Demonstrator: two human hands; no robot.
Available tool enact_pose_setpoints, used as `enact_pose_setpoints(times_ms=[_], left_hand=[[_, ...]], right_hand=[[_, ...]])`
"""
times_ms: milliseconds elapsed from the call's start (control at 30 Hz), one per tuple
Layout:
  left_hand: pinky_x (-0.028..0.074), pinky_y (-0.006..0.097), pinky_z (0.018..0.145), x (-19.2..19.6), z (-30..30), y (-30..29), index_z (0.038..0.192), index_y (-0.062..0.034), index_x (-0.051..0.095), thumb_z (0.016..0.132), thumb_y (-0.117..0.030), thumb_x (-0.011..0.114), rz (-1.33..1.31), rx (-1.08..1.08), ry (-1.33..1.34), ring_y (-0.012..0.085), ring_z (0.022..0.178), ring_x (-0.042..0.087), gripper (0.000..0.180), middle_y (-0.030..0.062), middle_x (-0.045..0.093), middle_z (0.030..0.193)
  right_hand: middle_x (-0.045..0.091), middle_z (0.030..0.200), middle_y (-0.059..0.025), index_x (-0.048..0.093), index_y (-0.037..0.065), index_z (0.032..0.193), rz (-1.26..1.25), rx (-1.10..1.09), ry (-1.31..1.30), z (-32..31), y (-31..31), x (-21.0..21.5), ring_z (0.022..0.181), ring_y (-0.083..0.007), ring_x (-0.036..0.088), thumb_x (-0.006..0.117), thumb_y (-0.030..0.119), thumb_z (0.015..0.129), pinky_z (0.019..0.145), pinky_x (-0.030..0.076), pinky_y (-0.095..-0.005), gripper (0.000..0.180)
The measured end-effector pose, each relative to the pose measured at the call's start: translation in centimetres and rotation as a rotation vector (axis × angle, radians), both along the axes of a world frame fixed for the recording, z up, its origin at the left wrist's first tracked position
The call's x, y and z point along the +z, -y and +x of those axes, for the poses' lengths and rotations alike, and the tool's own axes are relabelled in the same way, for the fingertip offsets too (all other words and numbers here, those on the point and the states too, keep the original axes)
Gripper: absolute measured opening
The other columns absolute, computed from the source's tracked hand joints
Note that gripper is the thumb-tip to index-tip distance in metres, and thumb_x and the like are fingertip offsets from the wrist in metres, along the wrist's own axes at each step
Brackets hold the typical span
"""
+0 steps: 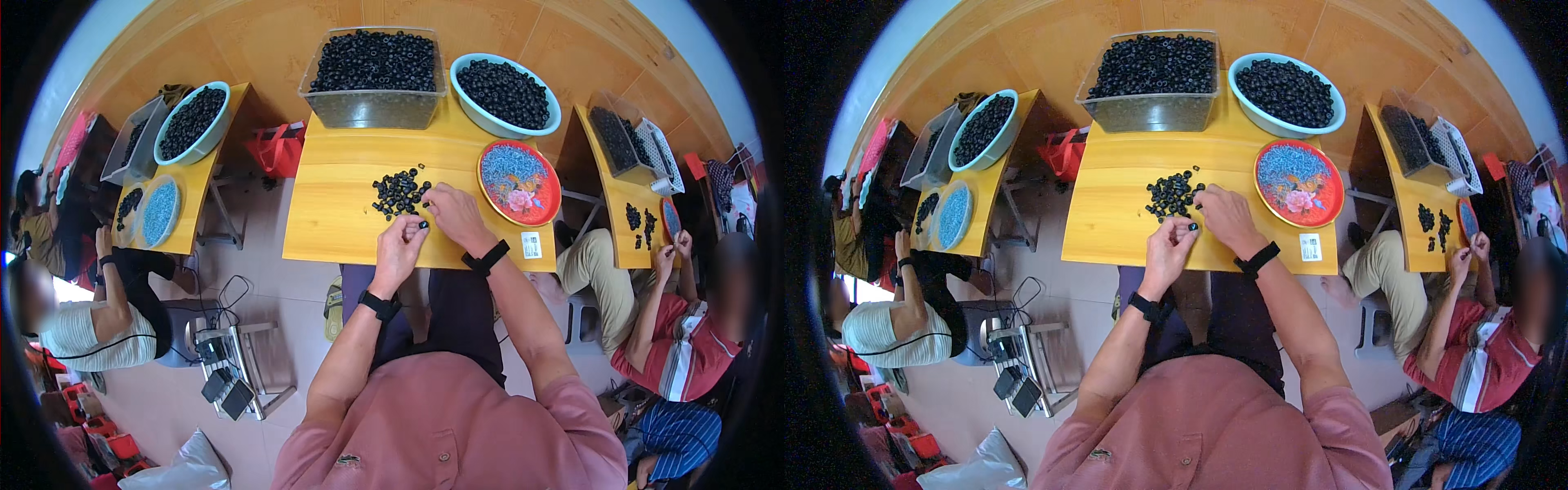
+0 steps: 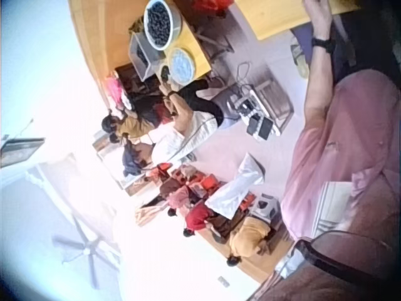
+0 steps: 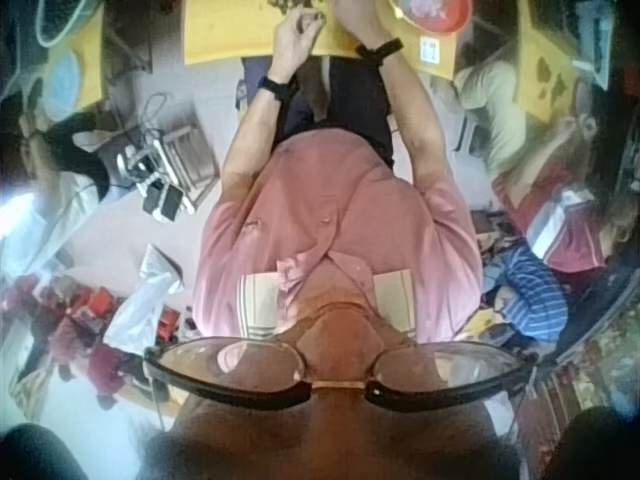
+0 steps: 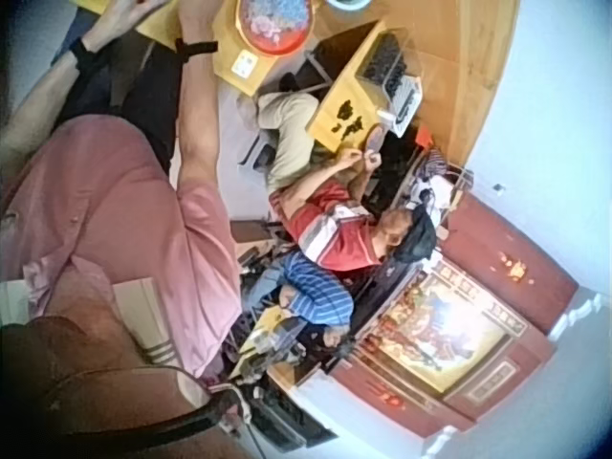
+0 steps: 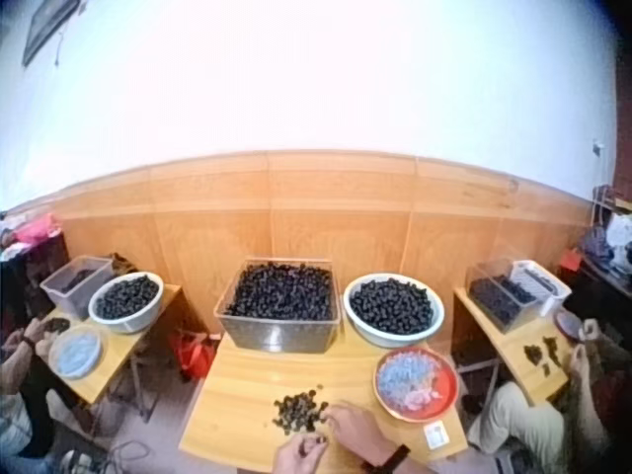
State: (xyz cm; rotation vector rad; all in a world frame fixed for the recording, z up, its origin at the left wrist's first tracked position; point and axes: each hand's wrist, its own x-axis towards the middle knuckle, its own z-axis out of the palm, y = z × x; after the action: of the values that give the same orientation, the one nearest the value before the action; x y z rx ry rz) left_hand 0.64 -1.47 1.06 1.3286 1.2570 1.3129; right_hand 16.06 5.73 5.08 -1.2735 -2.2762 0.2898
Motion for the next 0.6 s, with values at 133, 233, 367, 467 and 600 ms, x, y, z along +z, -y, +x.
enact_pose_setpoints(times_ms=[133, 233, 367, 467, 600], left_hand=[[0.052, 0.023, 0.075, -0.1, -0.2, -0.1, 0.108, 0.0022, 0.064, 0.092, -0.002, 0.070, -0.019, -0.015, -0.011, 0.0064, 0.080, 0.062, 0.017, 0.0043, 0.069, 0.090], [0.052, 0.023, 0.076, -0.1, 0.0, -0.1, 0.108, 0.0025, 0.064, 0.092, -0.001, 0.070, -0.023, -0.001, 0.012, 0.0065, 0.081, 0.063, 0.017, 0.0041, 0.069, 0.091], [0.053, 0.023, 0.076, 0.4, 0.3, 0.0, 0.108, 0.0030, 0.064, 0.093, -0.002, 0.070, -0.027, -0.011, 0.033, 0.0065, 0.081, 0.063, 0.017, 0.0036, 0.069, 0.090], [0.054, 0.025, 0.074, 0.7, 0.1, 0.0, 0.106, 0.0031, 0.065, 0.092, -0.002, 0.069, -0.016, -0.019, -0.003, 0.0085, 0.081, 0.066, 0.015, 0.0081, 0.072, 0.091], [0.054, 0.025, 0.074, 0.9, 0.3, 0.0, 0.106, 0.0034, 0.065, 0.092, -0.001, 0.069, -0.015, -0.021, -0.006, 0.0084, 0.078, 0.066, 0.015, 0.0074, 0.072, 0.088]], right_hand=[[0.067, 0.087, -0.0130, 0.067, 0.006, 0.089, -0.013, 0.004, -0.014, 0.3, 0.0, -0.2, 0.081, -0.0350, 0.067, 0.064, 0.005, 0.082, 0.072, 0.051, -0.0473, 0.008], [0.069, 0.087, -0.0150, 0.067, 0.004, 0.091, -0.042, -0.026, -0.004, 0.7, 0.6, -0.3, 0.082, -0.0354, 0.067, 0.065, 0.006, 0.082, 0.073, 0.052, -0.0461, 0.009], [0.070, 0.086, -0.0140, 0.067, 0.001, 0.094, -0.280, -0.047, -0.287, 1.3, 2.0, -0.1, 0.075, -0.0296, 0.069, 0.069, 0.008, 0.083, 0.067, 0.054, -0.0379, 0.013], [0.070, 0.087, -0.0156, 0.067, 0.001, 0.095, -0.240, 0.006, -0.308, 1.3, 3.3, 0.6, 0.078, -0.0319, 0.069, 0.068, 0.009, 0.085, 0.070, 0.055, -0.0398, 0.012], [0.069, 0.089, -0.0169, 0.066, 0.002, 0.096, -0.098, 0.063, -0.294, 1.8, 4.0, 0.5, 0.084, -0.0361, 0.068, 0.064, 0.010, 0.088, 0.074, 0.054, -0.0437, 0.011]])
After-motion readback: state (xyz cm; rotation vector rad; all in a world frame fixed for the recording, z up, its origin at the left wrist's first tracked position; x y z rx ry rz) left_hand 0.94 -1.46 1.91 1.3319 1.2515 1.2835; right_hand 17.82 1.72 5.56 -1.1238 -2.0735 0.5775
